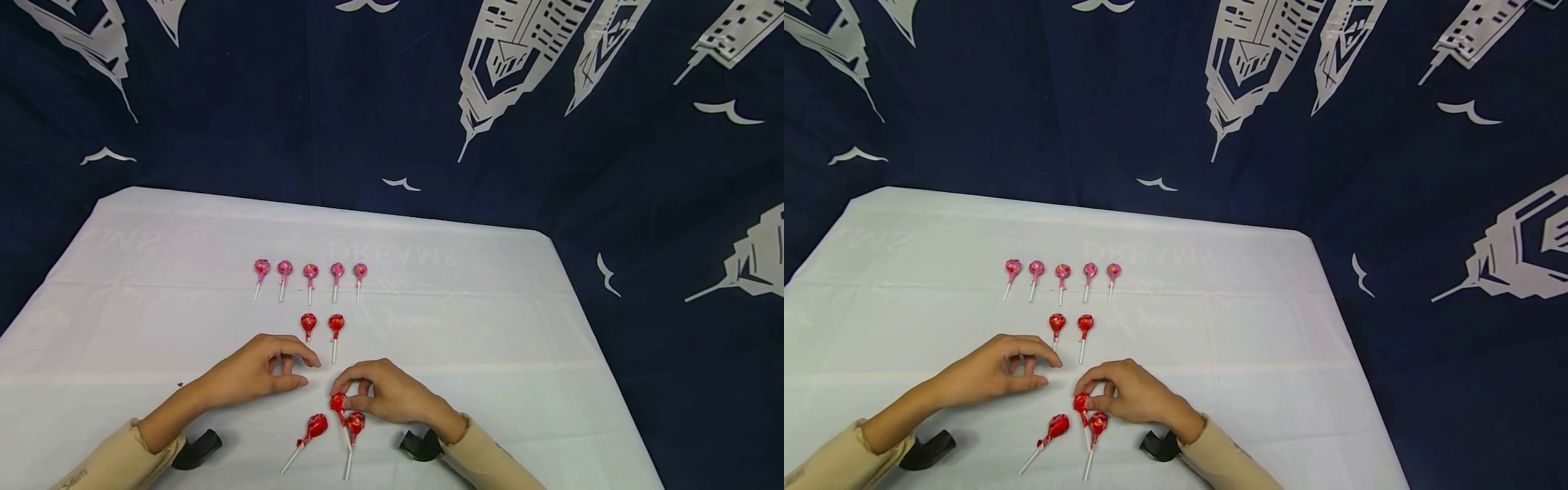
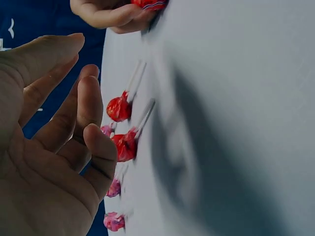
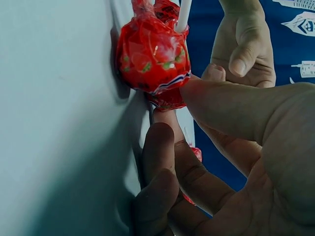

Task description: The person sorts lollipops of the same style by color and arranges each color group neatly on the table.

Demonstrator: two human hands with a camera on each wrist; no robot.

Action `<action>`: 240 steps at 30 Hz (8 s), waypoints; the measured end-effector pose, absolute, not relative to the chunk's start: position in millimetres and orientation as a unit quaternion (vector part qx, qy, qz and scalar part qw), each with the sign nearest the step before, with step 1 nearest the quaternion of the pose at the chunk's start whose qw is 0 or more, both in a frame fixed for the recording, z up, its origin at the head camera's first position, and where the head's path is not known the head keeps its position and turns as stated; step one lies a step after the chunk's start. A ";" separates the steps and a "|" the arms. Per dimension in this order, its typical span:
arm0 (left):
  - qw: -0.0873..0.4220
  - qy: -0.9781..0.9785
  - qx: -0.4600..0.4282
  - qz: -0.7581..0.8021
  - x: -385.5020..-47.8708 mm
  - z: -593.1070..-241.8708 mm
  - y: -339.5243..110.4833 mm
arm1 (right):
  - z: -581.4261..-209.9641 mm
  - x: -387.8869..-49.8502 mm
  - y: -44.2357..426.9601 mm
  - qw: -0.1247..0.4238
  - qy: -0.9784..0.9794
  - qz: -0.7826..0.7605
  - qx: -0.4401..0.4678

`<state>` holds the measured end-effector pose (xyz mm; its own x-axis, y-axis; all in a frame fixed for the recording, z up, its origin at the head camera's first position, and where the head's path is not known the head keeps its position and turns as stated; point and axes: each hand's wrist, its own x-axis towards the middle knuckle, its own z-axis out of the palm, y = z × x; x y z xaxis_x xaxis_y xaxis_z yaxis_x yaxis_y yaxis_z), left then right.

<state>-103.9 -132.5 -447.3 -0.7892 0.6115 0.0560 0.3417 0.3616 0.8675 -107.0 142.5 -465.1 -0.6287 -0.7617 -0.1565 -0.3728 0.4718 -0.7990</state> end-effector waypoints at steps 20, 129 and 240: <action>0.224 0.774 0.321 0.497 -88.1 -464.8 -121.3 | -465.4 -106.8 142.2 0.259 0.817 -0.384 -0.342; 0.172 0.808 0.266 0.497 -100.6 -463.7 -145.5 | -465.8 -104.6 141.0 0.259 0.812 -0.390 -0.349; 0.073 0.880 0.108 0.456 -146.4 -461.6 -184.1 | -464.4 -104.7 142.1 0.262 0.815 -0.386 -0.344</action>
<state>-146.4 -184.1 -461.6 -0.9661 0.2563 -0.0297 0.1237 0.5608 0.8187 -104.7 142.1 -464.4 -0.6262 -0.7626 -0.1623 -0.3570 0.4655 -0.8098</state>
